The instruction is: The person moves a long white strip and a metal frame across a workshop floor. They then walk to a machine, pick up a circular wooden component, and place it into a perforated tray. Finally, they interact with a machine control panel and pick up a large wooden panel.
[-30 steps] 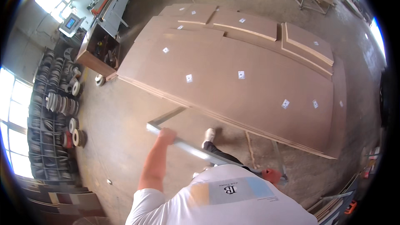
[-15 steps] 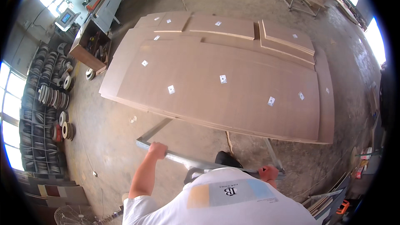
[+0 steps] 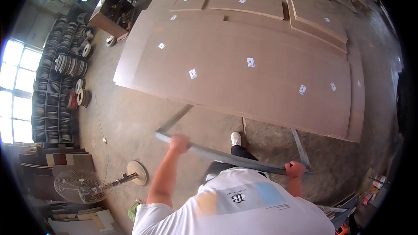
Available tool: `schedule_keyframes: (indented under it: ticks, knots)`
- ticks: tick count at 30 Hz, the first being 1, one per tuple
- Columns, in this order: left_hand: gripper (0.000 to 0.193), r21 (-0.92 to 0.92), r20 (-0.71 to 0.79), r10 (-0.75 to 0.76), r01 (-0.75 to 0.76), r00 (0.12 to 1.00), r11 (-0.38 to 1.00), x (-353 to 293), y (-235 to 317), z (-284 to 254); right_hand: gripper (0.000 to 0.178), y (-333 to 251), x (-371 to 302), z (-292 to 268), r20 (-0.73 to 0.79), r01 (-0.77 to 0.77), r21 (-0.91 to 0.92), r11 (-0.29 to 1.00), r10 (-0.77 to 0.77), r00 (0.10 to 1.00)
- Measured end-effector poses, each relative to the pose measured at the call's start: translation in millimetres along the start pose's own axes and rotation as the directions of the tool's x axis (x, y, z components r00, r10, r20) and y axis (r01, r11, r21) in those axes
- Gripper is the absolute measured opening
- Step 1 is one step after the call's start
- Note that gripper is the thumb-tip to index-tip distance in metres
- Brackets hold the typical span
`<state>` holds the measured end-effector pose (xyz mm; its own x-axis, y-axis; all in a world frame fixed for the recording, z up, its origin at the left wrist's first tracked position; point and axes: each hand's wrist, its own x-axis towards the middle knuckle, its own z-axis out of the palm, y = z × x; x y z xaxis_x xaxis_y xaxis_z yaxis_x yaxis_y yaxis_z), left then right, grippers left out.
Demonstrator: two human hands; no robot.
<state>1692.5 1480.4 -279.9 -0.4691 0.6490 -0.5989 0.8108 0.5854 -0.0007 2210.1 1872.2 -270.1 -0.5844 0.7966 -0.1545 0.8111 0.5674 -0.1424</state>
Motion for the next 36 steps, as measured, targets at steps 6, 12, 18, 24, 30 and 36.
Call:
schedule_keyframes:
  ticks: [6, 12, 18, 24, 30, 36]
  knots:
    - [0.031, -0.168, -0.278, -0.045, -0.002, 0.96, 0.986, -64.1, 0.8, 48.1, 0.034, -10.5, -45.0, -5.7, -0.016, -0.024, 0.04, 0.999, 0.024, 1.0]
    - [0.057, -0.39, -0.762, -0.382, 0.102, 0.523, 0.915, -115.9, 41.5, 113.3, 0.034, 18.7, -70.3, 28.2, -0.028, 0.043, -0.005, 0.999, -0.044, 0.999]
    - [0.066, -0.865, 0.155, -0.842, -0.341, 0.517, -0.368, -123.7, 30.9, 212.4, 0.032, 42.6, -85.4, 58.1, 0.158, 0.016, -0.061, 0.998, -0.006, 0.987]
    - [0.032, -0.224, 0.498, -0.472, -0.417, 0.728, -0.881, -121.6, 42.5, 210.9, 0.046, 59.0, -77.1, 63.6, 0.726, -0.033, -0.251, 0.967, 0.211, 0.654]
    - [0.022, -0.245, 0.711, -0.418, -0.357, 0.566, -0.901, -151.7, 57.8, 212.7, 0.057, 72.6, -99.5, 90.2, 0.916, -0.01, -0.092, 0.996, 0.088, 0.39]
    - [0.023, -0.239, 0.794, -0.362, -0.298, 0.488, -0.924, -178.5, 73.2, 184.1, 0.061, 92.5, -119.2, 93.4, 0.88, 0.064, -0.352, 0.934, 0.307, 0.362]
